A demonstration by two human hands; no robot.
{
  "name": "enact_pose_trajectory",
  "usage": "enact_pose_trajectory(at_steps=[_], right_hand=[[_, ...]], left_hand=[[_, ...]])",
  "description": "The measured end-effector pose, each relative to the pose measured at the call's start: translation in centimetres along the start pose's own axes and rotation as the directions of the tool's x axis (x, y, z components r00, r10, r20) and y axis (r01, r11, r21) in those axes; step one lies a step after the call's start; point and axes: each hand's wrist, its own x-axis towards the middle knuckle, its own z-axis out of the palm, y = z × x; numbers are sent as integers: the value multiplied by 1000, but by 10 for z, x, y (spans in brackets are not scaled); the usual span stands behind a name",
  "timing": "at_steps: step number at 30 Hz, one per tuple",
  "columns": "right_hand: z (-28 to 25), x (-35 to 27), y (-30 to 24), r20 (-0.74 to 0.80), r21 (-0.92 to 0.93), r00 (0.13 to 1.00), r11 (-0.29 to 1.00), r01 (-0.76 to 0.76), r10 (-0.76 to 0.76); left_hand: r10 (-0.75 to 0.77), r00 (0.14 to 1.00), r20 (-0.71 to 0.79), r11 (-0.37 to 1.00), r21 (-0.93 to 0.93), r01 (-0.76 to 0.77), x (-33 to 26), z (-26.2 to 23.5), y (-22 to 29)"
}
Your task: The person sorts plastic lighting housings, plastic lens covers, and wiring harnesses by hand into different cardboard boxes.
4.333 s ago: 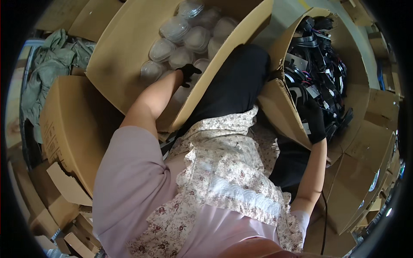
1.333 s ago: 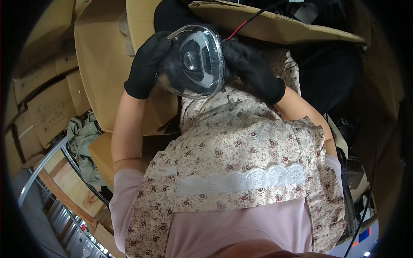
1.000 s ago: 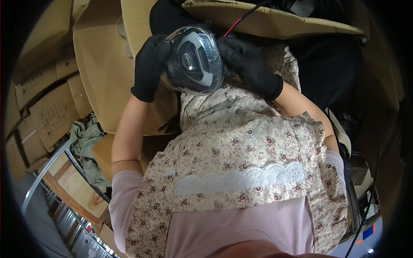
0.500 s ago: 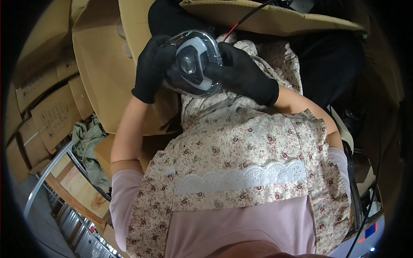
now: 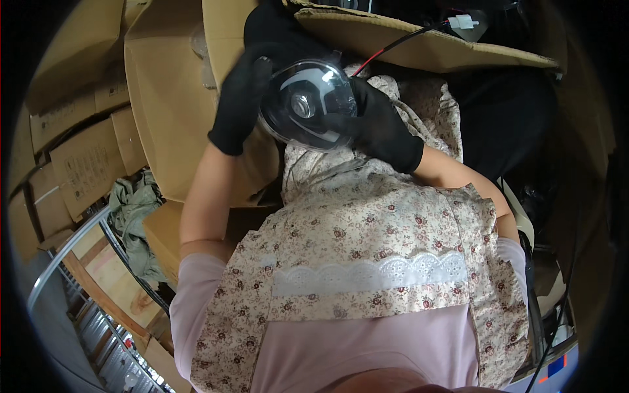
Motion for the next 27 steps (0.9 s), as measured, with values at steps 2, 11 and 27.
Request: enact_pose_trajectory(at_steps=[2, 11, 27], right_hand=[[5, -2, -1, -2, -168, 999, 985, -37, 38], [3, 3, 7, -15, -268, 996, 960, 80, -88], [18, -9, 0, -89, -396, 943, 881, 261, -320]], left_hand=[[223, 950, 220, 911, 299, -284, 5, 2, -31], [464, 860, 212, 646, 583, -492, 12, 13, -49], [-93, 991, -96, 891, -453, 39, 7, 13, -4]])
